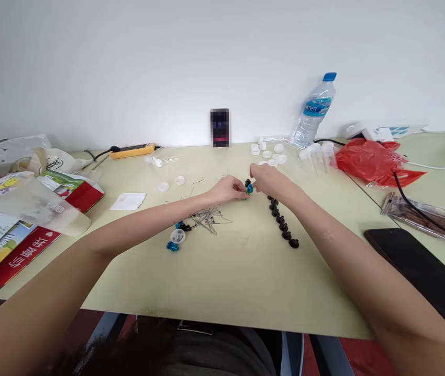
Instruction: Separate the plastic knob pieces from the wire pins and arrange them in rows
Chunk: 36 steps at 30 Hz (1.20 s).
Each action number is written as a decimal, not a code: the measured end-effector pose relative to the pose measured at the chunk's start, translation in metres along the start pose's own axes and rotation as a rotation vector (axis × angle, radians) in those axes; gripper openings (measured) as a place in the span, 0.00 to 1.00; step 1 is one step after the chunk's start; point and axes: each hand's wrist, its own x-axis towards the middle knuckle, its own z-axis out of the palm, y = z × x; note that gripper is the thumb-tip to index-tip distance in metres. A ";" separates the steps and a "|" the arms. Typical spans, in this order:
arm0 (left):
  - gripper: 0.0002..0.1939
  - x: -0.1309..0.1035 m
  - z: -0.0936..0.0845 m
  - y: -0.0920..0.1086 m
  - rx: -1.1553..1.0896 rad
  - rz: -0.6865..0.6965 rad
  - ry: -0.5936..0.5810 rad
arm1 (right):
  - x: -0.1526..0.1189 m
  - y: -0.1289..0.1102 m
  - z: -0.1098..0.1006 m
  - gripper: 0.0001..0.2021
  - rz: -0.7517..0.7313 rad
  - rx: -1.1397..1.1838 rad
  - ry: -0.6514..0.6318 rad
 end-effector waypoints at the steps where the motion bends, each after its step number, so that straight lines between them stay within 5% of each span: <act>1: 0.09 0.004 0.002 -0.001 -0.012 -0.011 0.012 | 0.000 0.001 -0.001 0.09 -0.001 0.021 -0.002; 9: 0.16 0.004 -0.003 0.004 0.040 -0.077 0.186 | -0.002 0.005 -0.006 0.15 -0.004 0.093 0.008; 13: 0.09 -0.035 -0.044 0.008 -0.046 -0.016 0.182 | -0.003 0.003 -0.012 0.12 0.040 0.139 0.006; 17: 0.03 -0.101 -0.103 0.003 0.303 -0.047 0.149 | -0.006 -0.006 -0.018 0.11 0.024 0.145 -0.030; 20: 0.07 -0.145 -0.130 -0.006 0.477 -0.176 0.106 | -0.011 -0.015 -0.020 0.10 -0.051 0.093 -0.038; 24: 0.15 -0.168 -0.127 -0.018 0.534 -0.195 0.022 | -0.019 -0.028 -0.019 0.10 -0.110 0.066 -0.065; 27: 0.19 -0.163 -0.114 -0.024 0.620 -0.154 -0.036 | -0.026 -0.039 -0.016 0.11 -0.152 0.061 -0.081; 31: 0.13 -0.151 -0.113 -0.033 0.681 -0.114 -0.065 | -0.031 -0.062 -0.003 0.11 -0.272 0.111 -0.054; 36: 0.10 -0.150 -0.132 -0.028 0.465 -0.187 0.080 | -0.015 -0.105 0.022 0.13 -0.522 0.083 0.031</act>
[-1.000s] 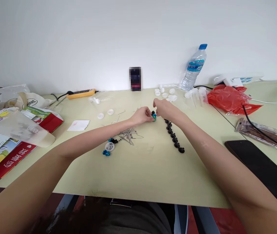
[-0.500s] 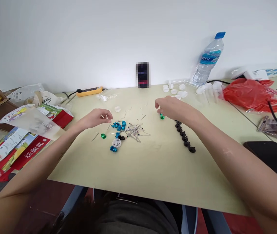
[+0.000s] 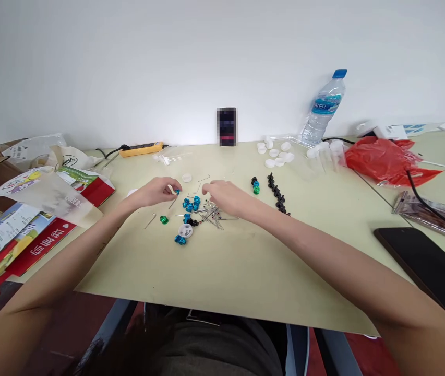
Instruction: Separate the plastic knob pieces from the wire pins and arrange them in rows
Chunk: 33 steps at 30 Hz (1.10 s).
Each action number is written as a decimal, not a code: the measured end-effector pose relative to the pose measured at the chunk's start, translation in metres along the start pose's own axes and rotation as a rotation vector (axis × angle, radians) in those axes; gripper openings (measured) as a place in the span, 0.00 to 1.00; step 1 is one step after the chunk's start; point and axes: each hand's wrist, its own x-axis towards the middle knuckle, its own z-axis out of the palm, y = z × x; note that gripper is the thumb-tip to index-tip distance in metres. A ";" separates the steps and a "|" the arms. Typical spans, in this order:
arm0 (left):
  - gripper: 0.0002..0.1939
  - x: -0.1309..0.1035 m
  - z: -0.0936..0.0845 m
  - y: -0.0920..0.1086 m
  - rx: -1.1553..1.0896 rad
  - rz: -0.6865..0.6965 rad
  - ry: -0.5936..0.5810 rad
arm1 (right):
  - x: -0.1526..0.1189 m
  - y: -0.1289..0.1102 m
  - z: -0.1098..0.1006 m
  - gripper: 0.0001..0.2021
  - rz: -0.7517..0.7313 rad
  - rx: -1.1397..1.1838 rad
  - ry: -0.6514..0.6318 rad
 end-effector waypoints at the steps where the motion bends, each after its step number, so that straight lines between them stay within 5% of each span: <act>1: 0.10 0.000 -0.004 0.002 -0.107 -0.023 0.039 | 0.009 -0.004 0.005 0.14 -0.029 -0.006 0.002; 6: 0.15 0.016 -0.009 0.012 -0.587 0.028 0.132 | 0.043 -0.016 0.017 0.09 -0.137 -0.066 -0.058; 11: 0.18 0.053 0.011 0.028 -0.717 0.057 0.181 | 0.030 -0.013 0.003 0.08 -0.045 -0.128 0.010; 16: 0.14 0.089 0.053 0.067 -0.545 0.133 0.092 | -0.020 0.023 -0.024 0.09 0.209 -0.173 0.079; 22: 0.12 0.106 0.100 0.109 -0.328 0.297 0.011 | -0.064 0.066 -0.014 0.05 0.432 -0.225 0.007; 33: 0.09 0.112 0.118 0.126 -0.180 0.367 0.053 | -0.076 0.067 -0.009 0.05 0.483 -0.211 -0.081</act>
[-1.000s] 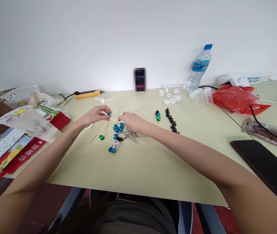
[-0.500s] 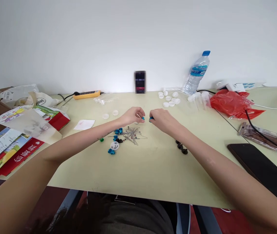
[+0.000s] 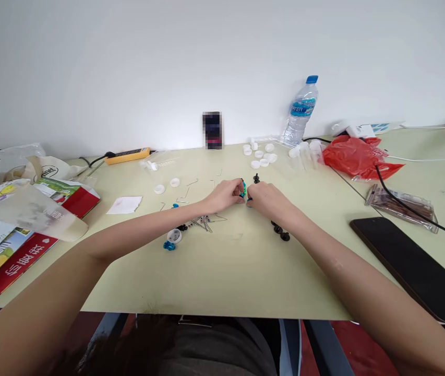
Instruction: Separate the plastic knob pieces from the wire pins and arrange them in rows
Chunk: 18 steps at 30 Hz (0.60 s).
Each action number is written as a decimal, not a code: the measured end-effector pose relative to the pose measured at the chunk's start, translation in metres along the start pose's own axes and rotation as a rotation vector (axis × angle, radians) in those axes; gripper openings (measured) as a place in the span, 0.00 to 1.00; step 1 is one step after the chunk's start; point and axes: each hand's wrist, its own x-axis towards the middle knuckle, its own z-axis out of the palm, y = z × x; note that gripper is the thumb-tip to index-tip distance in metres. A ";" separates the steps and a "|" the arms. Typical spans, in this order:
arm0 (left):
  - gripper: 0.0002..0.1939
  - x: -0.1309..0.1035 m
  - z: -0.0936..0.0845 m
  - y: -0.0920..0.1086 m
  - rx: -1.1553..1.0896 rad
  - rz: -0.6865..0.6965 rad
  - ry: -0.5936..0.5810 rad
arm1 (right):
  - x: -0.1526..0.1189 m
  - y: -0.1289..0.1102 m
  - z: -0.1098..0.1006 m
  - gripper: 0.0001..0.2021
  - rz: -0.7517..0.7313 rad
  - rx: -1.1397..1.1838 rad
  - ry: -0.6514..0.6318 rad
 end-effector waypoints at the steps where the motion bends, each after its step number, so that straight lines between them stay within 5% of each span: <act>1: 0.09 -0.002 0.000 -0.001 0.004 0.003 0.004 | 0.000 0.000 0.001 0.05 0.003 0.001 0.001; 7: 0.11 -0.014 -0.006 -0.004 -0.033 0.032 -0.010 | 0.000 0.000 0.002 0.04 0.009 0.035 0.012; 13: 0.11 -0.022 -0.006 -0.001 0.212 0.204 -0.019 | -0.001 -0.005 0.000 0.04 -0.021 0.105 0.000; 18: 0.13 -0.019 0.001 0.002 0.243 0.217 -0.033 | -0.003 -0.004 -0.003 0.04 -0.016 0.107 -0.010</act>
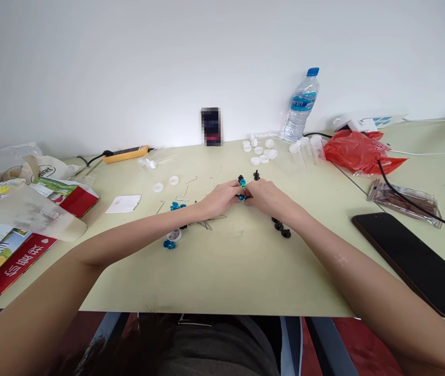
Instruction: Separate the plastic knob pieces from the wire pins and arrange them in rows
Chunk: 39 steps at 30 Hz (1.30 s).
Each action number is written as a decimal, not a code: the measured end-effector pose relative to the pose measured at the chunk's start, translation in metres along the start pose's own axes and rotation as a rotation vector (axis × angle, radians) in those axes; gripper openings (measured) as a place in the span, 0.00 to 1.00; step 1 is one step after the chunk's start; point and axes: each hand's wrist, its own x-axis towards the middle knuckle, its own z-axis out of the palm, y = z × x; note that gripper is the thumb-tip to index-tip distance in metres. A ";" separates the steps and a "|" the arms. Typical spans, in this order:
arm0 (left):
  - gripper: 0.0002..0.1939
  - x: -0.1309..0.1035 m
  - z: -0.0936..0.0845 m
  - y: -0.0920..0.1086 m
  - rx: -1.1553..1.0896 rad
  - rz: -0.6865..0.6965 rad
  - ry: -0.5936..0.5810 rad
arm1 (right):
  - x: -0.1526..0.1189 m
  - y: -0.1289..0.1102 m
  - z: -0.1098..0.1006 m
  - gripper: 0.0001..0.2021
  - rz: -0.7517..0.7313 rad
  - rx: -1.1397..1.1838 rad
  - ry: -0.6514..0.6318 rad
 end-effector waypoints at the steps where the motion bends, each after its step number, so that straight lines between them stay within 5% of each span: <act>1: 0.12 0.002 0.002 0.000 0.020 0.000 0.007 | -0.001 0.001 -0.001 0.04 0.002 -0.004 -0.003; 9: 0.04 0.018 0.009 0.004 0.001 -0.114 -0.009 | -0.003 0.005 -0.002 0.07 0.020 -0.023 0.006; 16: 0.14 0.021 0.003 0.004 -0.063 -0.208 -0.029 | -0.002 0.005 0.007 0.05 0.051 0.020 0.086; 25: 0.14 0.020 -0.015 -0.003 -0.246 -0.324 -0.032 | -0.005 -0.007 0.010 0.06 0.020 0.000 0.190; 29: 0.07 -0.013 -0.052 -0.008 -0.383 -0.330 -0.031 | -0.011 -0.014 0.006 0.05 -0.002 -0.055 0.233; 35: 0.04 -0.105 -0.119 -0.022 -0.247 -0.424 0.087 | -0.019 -0.043 -0.001 0.04 -0.118 -0.022 0.255; 39: 0.06 -0.160 -0.139 -0.022 -0.124 -0.560 -0.008 | -0.010 -0.073 -0.004 0.06 -0.252 0.026 0.150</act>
